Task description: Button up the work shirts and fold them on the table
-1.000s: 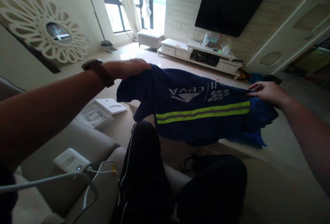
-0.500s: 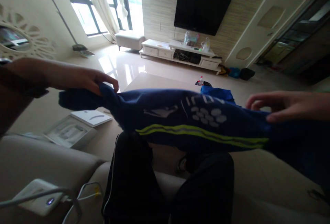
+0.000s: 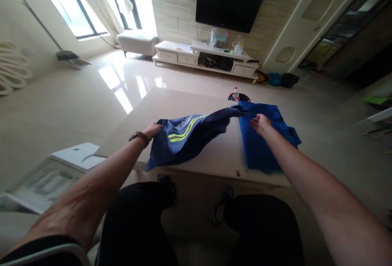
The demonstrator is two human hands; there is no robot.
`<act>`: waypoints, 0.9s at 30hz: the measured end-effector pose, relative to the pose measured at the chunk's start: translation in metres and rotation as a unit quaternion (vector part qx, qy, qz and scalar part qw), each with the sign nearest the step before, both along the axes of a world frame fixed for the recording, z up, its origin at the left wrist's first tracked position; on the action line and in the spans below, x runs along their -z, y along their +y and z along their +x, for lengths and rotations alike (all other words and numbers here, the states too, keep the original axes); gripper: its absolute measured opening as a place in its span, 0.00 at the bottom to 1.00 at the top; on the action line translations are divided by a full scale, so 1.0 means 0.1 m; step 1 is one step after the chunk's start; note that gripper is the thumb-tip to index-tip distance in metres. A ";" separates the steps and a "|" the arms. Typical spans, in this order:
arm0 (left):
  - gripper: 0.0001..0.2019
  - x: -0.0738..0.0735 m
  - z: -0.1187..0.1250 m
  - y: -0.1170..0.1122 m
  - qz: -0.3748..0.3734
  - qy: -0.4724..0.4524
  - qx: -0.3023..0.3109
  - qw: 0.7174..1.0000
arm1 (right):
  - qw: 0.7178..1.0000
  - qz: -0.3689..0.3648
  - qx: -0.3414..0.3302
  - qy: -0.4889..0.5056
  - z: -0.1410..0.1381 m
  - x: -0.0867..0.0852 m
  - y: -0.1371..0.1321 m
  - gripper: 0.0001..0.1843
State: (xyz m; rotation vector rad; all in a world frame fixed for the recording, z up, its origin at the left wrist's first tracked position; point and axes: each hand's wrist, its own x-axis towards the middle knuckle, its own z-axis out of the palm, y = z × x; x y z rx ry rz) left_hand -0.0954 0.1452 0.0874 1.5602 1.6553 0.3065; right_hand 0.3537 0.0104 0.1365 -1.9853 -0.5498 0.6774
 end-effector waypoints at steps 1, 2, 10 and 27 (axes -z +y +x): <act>0.29 0.25 0.03 -0.01 0.001 0.028 -0.006 1.000 | 0.999 -0.036 -0.013 0.007 -0.08 0.31 -0.02 0.14; 0.37 0.46 0.04 -0.04 0.012 0.052 0.003 0.999 | 0.997 -0.067 -0.037 0.009 -0.18 0.60 -0.07 0.16; 0.41 1.11 0.18 -0.18 0.312 0.184 0.377 0.852 | 0.936 -0.075 -0.331 -0.089 -0.95 1.72 -0.24 0.39; 0.15 0.59 0.56 0.56 0.120 -0.241 -0.030 0.963 | 0.704 -0.212 -0.556 -0.387 -1.17 1.32 -0.74 0.12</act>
